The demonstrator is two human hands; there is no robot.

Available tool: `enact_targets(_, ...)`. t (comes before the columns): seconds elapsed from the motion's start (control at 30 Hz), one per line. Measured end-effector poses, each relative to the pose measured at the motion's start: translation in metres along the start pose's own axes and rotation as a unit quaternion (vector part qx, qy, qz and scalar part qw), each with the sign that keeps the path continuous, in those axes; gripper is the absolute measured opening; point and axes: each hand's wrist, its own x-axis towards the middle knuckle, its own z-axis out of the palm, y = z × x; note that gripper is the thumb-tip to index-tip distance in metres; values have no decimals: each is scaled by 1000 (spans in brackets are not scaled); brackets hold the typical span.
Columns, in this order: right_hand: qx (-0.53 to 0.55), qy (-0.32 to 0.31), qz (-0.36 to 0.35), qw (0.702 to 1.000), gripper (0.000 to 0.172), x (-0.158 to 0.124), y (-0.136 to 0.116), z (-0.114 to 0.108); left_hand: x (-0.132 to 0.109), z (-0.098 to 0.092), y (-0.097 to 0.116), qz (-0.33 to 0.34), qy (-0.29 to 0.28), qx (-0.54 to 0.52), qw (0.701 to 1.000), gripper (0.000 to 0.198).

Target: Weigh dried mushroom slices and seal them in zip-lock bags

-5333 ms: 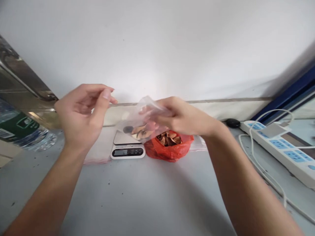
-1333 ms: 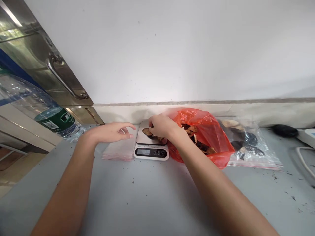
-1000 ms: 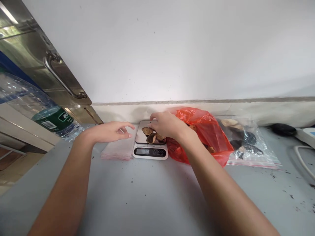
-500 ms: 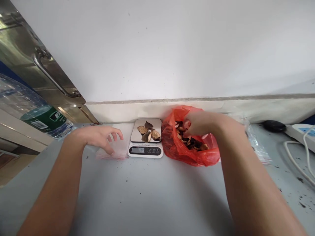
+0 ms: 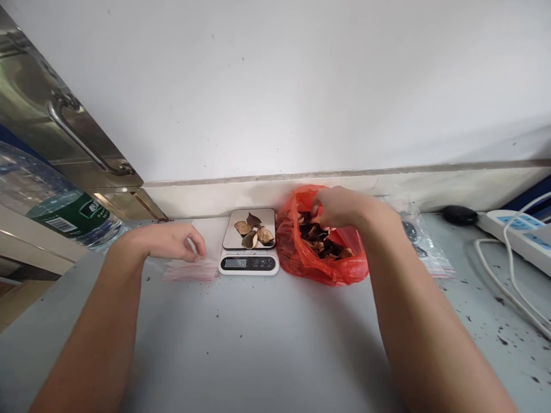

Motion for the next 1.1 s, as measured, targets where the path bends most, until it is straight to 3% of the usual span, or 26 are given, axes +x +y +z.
enact_targets(0.1,5,9,35,999,31,-14,-5,-16,-1,-1,-1,0,12,-5,1000,37)
enact_targets(0.2,95,70,-8,993,36,-26,-19,-24,-4,-1,-5,9,33,-15,999,37)
enact_targets(0.37,237,77,-138,958,22,-15,-47,3,-8,-1,-11,24,64,-37,997,31)
enact_targets(0.57,212,69,-148,964,22,10,-70,47,-13,-2,-15,37,60,-63,996,24)
enact_targets(0.73,220,87,-152,960,4,9,-73,48,-12,-3,-16,54,55,-77,994,22)
enact_targets(0.87,199,81,-139,967,11,4,-64,36,-11,-4,-17,68,65,-66,993,26)
enact_targets(1.0,211,105,-142,961,14,0,-61,30,-15,-5,-15,77,129,-74,986,34)
enact_targets(1.1,245,115,-218,938,23,-3,-65,32,-20,-6,-10,94,197,-100,971,37)
